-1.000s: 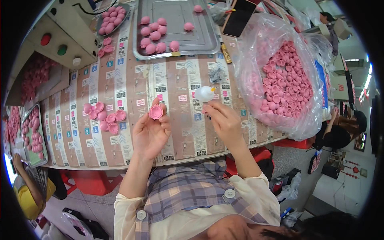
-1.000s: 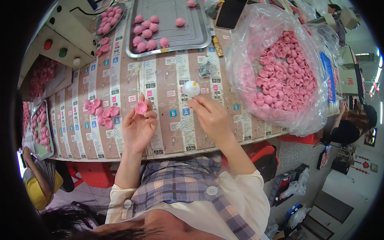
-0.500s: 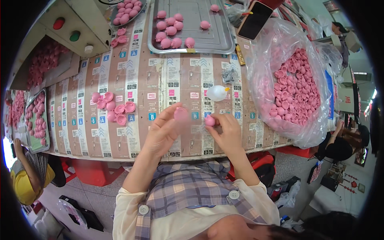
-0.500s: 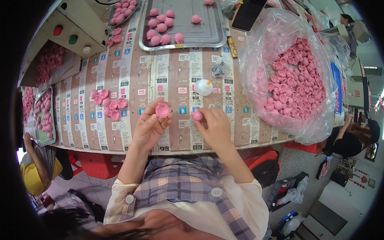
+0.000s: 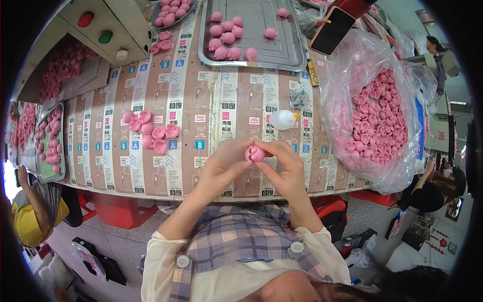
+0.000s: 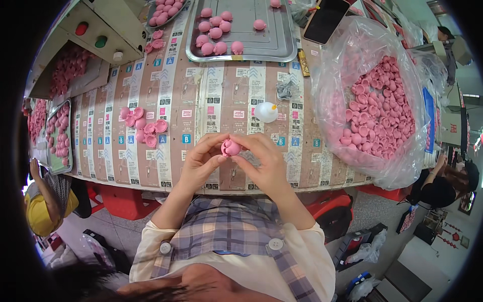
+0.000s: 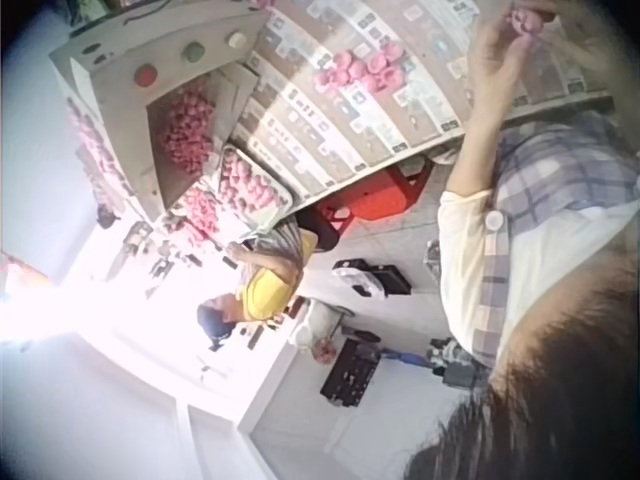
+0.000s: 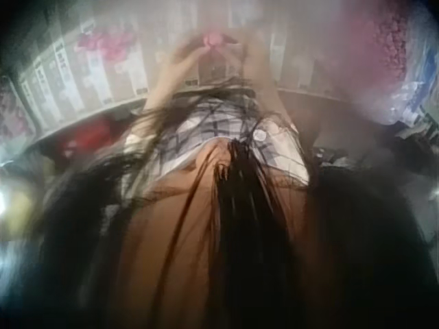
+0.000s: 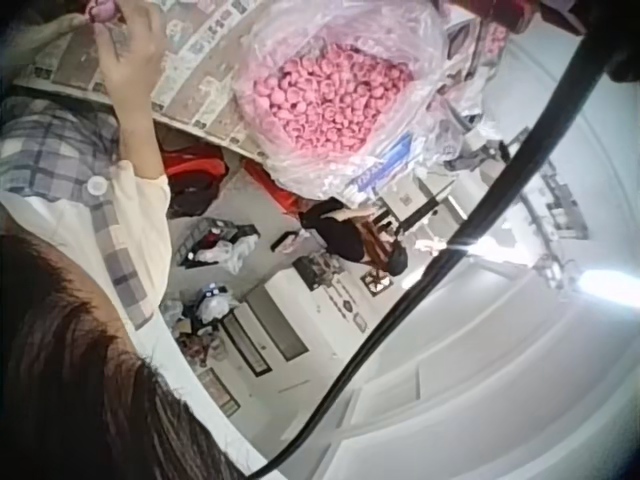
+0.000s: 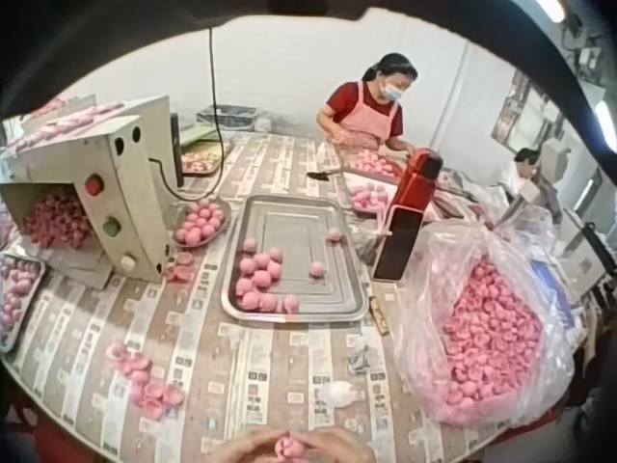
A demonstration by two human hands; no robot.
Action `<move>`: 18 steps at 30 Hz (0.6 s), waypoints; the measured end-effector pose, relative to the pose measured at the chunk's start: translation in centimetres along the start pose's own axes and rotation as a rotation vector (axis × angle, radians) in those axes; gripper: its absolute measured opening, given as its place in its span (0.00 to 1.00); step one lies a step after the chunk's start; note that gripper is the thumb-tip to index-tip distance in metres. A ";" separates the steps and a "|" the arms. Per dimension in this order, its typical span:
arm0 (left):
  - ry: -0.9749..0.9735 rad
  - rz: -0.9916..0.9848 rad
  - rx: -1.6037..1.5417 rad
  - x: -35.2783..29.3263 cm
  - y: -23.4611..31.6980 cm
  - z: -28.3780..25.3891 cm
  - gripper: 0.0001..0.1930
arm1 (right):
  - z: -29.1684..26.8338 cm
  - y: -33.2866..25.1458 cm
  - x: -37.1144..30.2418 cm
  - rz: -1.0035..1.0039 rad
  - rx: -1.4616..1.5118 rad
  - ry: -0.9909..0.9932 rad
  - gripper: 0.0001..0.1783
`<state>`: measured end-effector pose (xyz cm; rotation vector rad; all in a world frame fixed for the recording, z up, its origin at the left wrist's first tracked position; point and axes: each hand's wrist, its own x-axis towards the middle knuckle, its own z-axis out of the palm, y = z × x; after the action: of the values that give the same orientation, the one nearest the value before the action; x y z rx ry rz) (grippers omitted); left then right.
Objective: The person applies glue to plastic toy halves with a squeeze bottle, presses the halves together by hand to assemble round figures, and places the assembled figures onto a tray.
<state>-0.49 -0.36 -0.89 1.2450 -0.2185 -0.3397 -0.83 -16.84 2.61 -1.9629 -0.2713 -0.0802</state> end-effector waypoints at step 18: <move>0.052 0.032 0.208 0.2 1.1 0.5 0.19 | -0.6 -0.2 -0.2 0.045 0.036 -0.004 0.18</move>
<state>-0.33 -0.53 0.32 1.4519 -0.2335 -0.2616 -0.99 -17.36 3.02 -1.9328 -0.2294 -0.0419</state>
